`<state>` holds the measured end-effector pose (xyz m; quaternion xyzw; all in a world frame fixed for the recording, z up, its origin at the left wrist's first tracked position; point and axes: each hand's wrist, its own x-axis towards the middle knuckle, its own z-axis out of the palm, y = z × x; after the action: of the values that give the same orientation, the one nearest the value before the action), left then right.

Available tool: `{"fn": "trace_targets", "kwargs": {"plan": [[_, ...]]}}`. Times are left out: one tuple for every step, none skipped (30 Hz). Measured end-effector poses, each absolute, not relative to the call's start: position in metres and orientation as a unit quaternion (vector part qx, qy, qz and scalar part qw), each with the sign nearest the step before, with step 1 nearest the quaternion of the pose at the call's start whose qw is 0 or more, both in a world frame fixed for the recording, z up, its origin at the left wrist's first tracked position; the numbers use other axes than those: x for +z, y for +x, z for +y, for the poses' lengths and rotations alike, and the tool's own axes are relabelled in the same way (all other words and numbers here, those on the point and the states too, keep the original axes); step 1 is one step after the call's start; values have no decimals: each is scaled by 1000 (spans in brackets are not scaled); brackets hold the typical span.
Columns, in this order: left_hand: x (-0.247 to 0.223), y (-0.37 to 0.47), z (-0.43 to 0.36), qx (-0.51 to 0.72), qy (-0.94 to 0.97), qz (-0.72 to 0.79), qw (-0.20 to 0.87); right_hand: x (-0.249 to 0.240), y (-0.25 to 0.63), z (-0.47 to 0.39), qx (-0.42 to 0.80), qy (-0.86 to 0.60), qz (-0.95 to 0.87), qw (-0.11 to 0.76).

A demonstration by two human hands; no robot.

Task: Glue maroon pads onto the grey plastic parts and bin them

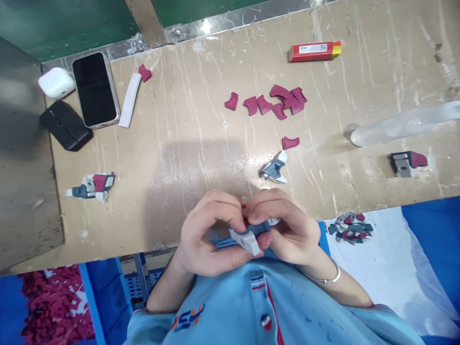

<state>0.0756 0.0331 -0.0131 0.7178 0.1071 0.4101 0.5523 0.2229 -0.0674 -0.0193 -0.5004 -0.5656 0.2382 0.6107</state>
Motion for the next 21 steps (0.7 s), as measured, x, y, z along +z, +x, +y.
{"fn": "trace_targets", "kwargs": {"plan": [[-13,76,34,414,719,105,548,-20,223,-67,240,-501,-565,610],[-13,76,34,414,719,103,548,-20,223,-67,240,-501,-564,610],[-14,77,34,413,717,101,552,-20,223,-67,240,-503,-562,611],[-14,77,34,409,713,101,561,-21,223,-68,238,-505,-560,612],[-15,77,34,405,705,102,573,-21,223,-68,237,-507,-557,614],[-16,76,34,403,695,104,586,-21,223,-68,236,-508,-553,617],[-17,76,34,401,686,106,598,-21,223,-68,236,-508,-550,619],[-17,76,34,399,680,108,606,-21,223,-68,237,-506,-549,621],[-17,76,34,398,678,109,608,-21,223,-68,237,-505,-548,624],[-18,76,35,398,680,109,606,-21,223,-68,237,-503,-548,626],[-18,76,35,399,684,107,601,-21,222,-68,236,-501,-548,627],[-18,76,35,400,689,105,595,-21,222,-67,235,-501,-549,626],[-17,76,36,402,693,104,589,-21,222,-67,235,-500,-551,625],[-17,77,36,404,696,103,584,-21,222,-67,235,-501,-553,623],[-17,77,36,406,699,102,579,-21,222,-67,235,-502,-555,620],[-17,78,36,409,702,102,574,-21,222,-66,236,-503,-558,616],[-17,78,35,414,704,104,568,-21,222,-66,235,-504,-560,614],[-16,78,34,419,705,108,562,-21,222,-66,236,-505,-561,612],[-16,78,33,425,706,114,555,-21,222,-66,236,-505,-560,613],[-16,79,31,430,706,120,550,-21,222,-65,238,-506,-558,613],[-16,79,30,434,707,125,545,-21,222,-65,238,-506,-556,615]]}}
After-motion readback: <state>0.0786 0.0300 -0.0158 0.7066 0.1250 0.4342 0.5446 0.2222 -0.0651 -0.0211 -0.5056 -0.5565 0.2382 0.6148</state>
